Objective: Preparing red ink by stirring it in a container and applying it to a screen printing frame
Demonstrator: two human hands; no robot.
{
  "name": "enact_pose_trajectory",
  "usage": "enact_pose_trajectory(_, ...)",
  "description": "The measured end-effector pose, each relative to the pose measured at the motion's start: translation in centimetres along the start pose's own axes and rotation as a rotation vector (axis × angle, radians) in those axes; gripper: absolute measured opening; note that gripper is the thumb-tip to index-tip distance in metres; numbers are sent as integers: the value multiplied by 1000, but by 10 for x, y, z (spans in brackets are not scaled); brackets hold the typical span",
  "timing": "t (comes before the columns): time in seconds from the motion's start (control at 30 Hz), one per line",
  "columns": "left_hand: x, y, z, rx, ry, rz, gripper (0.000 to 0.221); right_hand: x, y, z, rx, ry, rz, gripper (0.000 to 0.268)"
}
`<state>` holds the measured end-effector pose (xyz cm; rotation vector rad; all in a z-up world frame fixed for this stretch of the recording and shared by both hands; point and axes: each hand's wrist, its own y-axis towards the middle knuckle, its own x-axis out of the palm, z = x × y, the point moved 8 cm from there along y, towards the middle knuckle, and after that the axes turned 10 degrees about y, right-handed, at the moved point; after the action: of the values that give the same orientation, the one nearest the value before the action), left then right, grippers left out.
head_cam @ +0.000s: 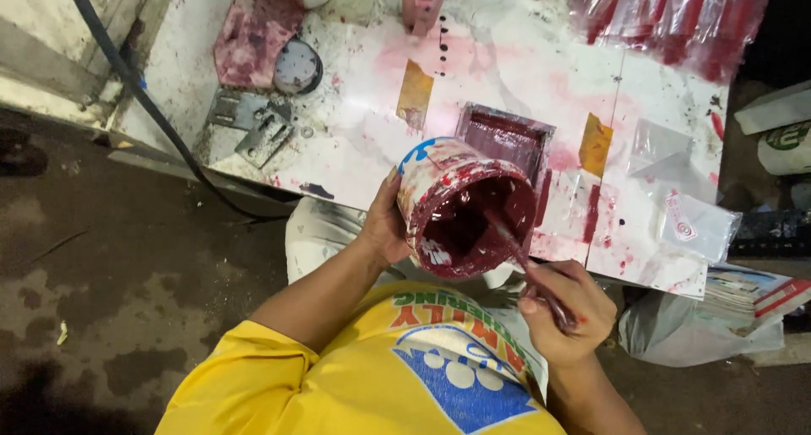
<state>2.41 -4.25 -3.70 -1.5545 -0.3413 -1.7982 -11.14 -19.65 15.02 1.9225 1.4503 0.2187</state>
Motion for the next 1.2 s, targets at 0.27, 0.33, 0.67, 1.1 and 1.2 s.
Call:
enact_pose_trajectory(0.27,13,-1,7,44,35,-77,73,3,-4,7,-4,-57,62,15)
enact_pose_trajectory(0.33,7,-1,7,44,29,-37,72,5,-3,11,73,14,56,16)
enact_pose_trajectory(0.67,0,1,13,88,53,105,70,-24,-49,58,237,-73,259,42)
enact_pose_trajectory(1.1,-14,-1,18,174,127,269,68,-9,-5,36,3,-55,2,11)
enact_pose_trajectory(1.2,-15,0,19,216,77,273,61,2,-6,35,72,19,-75,12)
